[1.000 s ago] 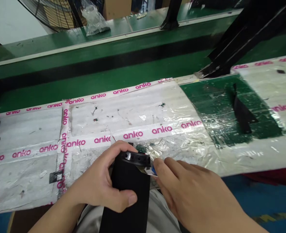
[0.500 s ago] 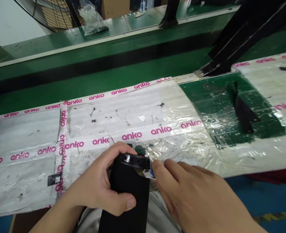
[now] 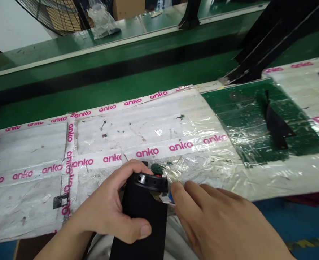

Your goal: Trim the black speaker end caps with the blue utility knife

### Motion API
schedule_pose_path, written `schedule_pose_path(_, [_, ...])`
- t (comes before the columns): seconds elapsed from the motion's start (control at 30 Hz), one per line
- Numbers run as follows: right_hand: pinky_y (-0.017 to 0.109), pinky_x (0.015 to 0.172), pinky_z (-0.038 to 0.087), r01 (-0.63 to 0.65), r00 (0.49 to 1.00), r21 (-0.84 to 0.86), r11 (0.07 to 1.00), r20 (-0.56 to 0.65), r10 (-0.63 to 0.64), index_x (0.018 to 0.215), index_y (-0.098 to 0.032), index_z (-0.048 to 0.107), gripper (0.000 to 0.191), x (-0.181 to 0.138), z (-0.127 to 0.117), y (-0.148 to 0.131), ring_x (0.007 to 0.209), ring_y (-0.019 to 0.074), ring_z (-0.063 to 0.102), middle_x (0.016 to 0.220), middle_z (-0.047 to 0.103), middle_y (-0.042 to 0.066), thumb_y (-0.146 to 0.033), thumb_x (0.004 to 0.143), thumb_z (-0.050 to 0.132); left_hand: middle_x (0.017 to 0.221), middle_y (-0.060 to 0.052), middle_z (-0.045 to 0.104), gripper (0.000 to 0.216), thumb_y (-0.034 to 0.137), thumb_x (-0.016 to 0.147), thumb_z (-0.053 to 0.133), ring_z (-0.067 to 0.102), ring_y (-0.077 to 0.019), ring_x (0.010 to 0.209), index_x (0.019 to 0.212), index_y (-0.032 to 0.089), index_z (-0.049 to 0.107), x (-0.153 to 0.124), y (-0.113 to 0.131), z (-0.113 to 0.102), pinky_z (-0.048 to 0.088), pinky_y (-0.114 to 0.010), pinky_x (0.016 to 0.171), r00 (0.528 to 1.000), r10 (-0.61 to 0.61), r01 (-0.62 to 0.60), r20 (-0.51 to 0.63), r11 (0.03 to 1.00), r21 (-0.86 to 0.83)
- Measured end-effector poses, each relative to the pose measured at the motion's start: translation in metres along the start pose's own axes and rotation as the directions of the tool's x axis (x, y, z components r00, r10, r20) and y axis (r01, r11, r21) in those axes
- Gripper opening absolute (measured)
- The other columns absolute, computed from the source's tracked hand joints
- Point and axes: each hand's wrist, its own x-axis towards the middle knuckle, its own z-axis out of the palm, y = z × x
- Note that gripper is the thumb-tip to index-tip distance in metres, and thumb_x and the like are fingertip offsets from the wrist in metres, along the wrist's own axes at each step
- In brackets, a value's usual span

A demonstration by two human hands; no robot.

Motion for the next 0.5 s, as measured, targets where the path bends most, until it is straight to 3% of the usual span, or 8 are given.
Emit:
schedule_pose_path(0.3, [0.042, 0.059, 0.041, -0.106, 0.993, 0.037, 0.994, 0.055, 0.104, 0.117, -0.025, 0.056, 0.035, -0.020, 0.013, -0.002, 0.062, 0.0211, 0.066, 0.083, 0.067, -0.001, -0.001, 0.093, 0.046, 0.128, -0.006, 0.071, 0.065, 0.032, 0.059, 0.100, 0.066, -0.0328, 0.119, 0.116, 0.028, 0.070, -0.001, -0.001, -0.001, 0.054, -0.051, 0.114, 1.000, -0.007, 0.007, 0.005, 1.000, 0.010])
schedule_pose_path(0.5, [0.035, 0.054, 0.034, -0.138, 0.967, -0.002, 0.990, 0.217, 0.135, 0.110, -0.027, 0.066, 0.014, 0.003, 0.005, 0.001, 0.060, 0.0234, 0.060, 0.071, 0.063, 0.002, -0.030, 0.096, 0.068, 0.123, -0.004, 0.069, 0.067, 0.029, 0.061, 0.098, 0.066, -0.0311, 0.115, 0.121, 0.029, 0.068, 0.000, -0.004, 0.001, 0.055, -0.048, 0.109, 0.999, 0.043, -0.043, 0.024, 0.999, 0.023])
